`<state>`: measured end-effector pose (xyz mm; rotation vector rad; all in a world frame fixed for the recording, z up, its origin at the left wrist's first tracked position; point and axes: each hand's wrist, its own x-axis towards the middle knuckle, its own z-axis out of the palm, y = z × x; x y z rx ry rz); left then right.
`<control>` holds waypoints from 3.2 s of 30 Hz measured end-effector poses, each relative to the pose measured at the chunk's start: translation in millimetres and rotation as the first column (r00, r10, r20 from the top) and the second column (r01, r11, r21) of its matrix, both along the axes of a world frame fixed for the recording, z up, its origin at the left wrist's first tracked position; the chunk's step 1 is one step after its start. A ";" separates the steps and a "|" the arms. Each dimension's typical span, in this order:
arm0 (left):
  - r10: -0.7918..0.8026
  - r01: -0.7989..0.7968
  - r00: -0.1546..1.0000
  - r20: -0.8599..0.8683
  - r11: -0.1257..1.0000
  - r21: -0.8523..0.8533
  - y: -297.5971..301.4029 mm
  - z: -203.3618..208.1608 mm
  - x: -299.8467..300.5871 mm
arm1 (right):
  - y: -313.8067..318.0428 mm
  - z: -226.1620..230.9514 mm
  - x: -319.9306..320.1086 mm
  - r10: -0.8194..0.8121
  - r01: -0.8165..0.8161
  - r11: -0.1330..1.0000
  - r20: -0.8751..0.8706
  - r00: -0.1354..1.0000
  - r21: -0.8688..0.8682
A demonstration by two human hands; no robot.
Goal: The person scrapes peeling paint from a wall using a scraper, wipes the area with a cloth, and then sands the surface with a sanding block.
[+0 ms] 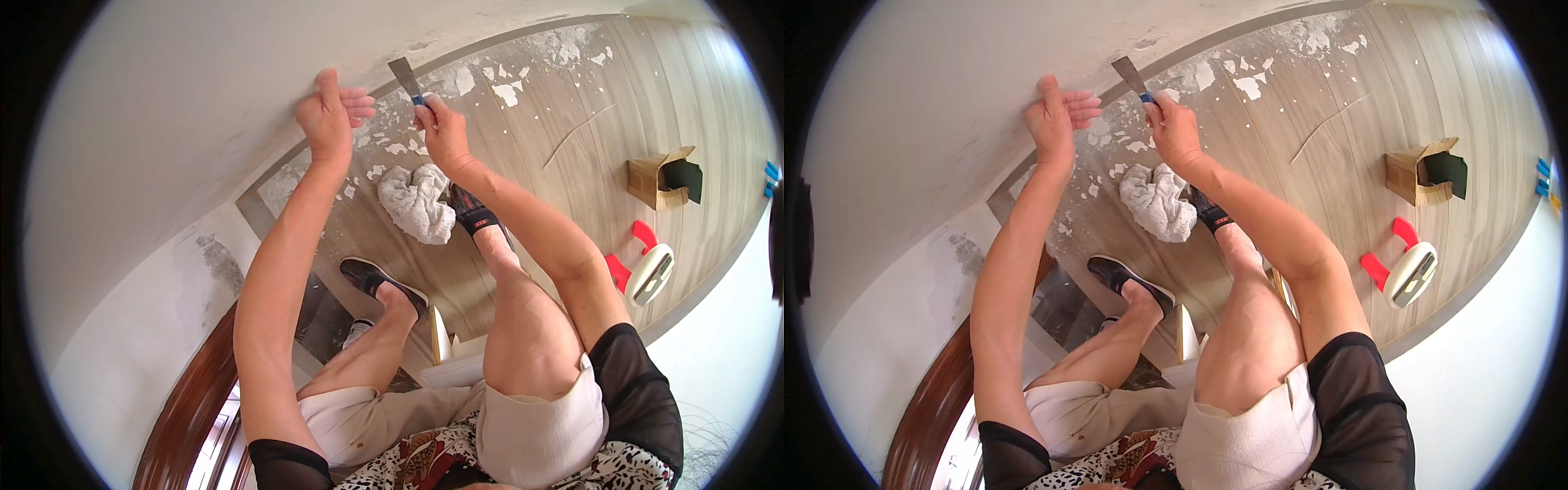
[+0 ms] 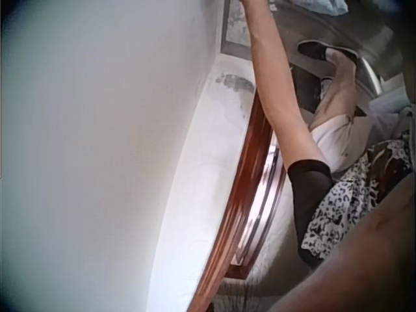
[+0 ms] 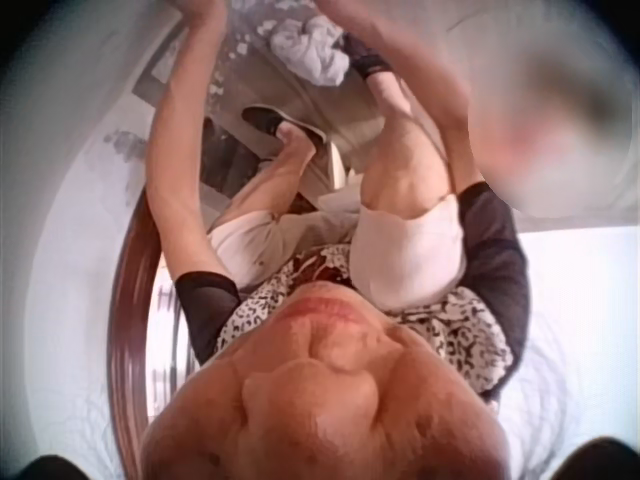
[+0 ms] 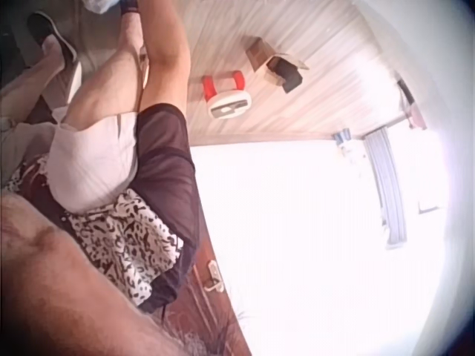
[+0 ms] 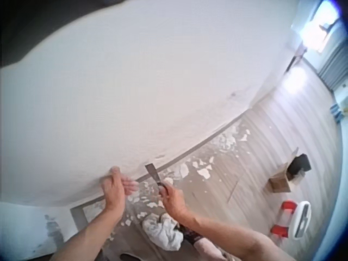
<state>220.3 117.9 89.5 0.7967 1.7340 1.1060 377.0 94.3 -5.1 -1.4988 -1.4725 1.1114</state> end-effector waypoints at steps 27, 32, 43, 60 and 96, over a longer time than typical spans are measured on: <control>-0.749 0.896 0.086 -0.657 0.346 -0.278 -144.8 -80.0 -10.9 | -54.2 -26.7 107.6 -0.100 -0.345 0.848 0.760 0.643 0.403; -0.640 0.632 0.763 -0.087 0.768 -0.104 -139.1 -15.3 -16.9 | -51.8 -10.7 79.5 0.353 -0.369 0.837 -0.116 0.928 -0.404; 0.124 -0.189 0.893 -0.433 0.976 -0.110 -138.1 42.9 -114.7 | -91.8 23.4 -61.7 0.713 -0.888 0.404 -0.532 0.457 -0.220; -0.874 -0.191 -0.485 -0.020 0.128 -0.973 -170.2 185.0 -236.8 | -89.7 30.0 -28.0 0.695 -0.662 0.638 -0.075 0.715 -0.394; -0.733 -0.025 -0.432 -0.524 0.591 -0.806 -153.5 23.8 -255.0 | -72.5 -49.9 121.0 0.321 -0.371 0.924 0.716 0.620 -0.093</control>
